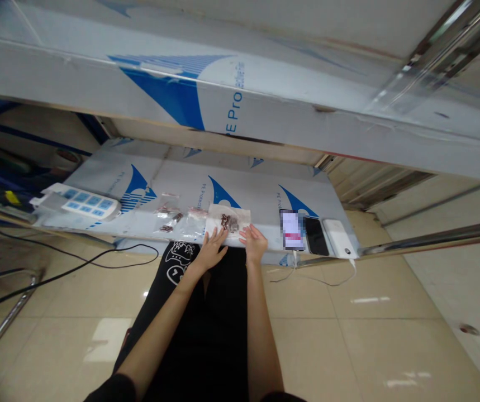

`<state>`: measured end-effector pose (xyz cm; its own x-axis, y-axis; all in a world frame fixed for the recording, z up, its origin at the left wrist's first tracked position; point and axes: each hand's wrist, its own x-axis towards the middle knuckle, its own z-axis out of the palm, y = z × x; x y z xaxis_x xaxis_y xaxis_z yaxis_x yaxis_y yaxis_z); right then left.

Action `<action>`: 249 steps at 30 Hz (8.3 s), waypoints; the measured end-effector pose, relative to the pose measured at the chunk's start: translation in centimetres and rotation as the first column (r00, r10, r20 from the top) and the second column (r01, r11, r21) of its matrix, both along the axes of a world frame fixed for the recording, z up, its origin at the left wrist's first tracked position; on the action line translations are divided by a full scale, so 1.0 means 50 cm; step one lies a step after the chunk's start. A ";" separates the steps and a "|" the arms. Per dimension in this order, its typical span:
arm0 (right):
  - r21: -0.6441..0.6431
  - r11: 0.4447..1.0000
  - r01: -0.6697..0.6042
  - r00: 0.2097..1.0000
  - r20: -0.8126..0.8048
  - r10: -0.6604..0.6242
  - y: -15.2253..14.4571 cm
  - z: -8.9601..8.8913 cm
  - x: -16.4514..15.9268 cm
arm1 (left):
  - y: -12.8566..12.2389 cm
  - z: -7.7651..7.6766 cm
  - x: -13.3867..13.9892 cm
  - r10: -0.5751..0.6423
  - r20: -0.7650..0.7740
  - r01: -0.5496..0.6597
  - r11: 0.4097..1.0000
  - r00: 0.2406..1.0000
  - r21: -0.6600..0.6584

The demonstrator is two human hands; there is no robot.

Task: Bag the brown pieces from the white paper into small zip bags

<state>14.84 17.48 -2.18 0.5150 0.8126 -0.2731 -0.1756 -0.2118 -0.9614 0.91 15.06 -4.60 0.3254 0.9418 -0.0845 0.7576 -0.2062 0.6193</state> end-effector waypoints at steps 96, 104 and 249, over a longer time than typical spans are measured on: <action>0.069 0.856 -0.513 0.858 0.068 0.509 -0.115 0.148 -0.047 | -0.068 0.205 -0.063 0.270 0.703 -0.462 0.882 0.658 0.094; 0.074 0.850 -0.521 0.852 0.091 0.515 -0.117 0.146 -0.051 | -0.071 0.207 -0.055 0.301 0.732 -0.455 0.890 0.612 0.014; -0.021 0.867 -0.497 0.860 0.118 0.496 -0.097 0.061 -0.017 | 0.094 0.020 -0.274 0.759 -0.340 -0.747 0.635 0.556 0.198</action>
<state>14.00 12.63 0.88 0.0698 0.9714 -0.2268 0.0628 -0.2312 -0.9709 -12.80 19.75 -3.60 -0.5531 0.8331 -0.0021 0.8015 0.5328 0.2715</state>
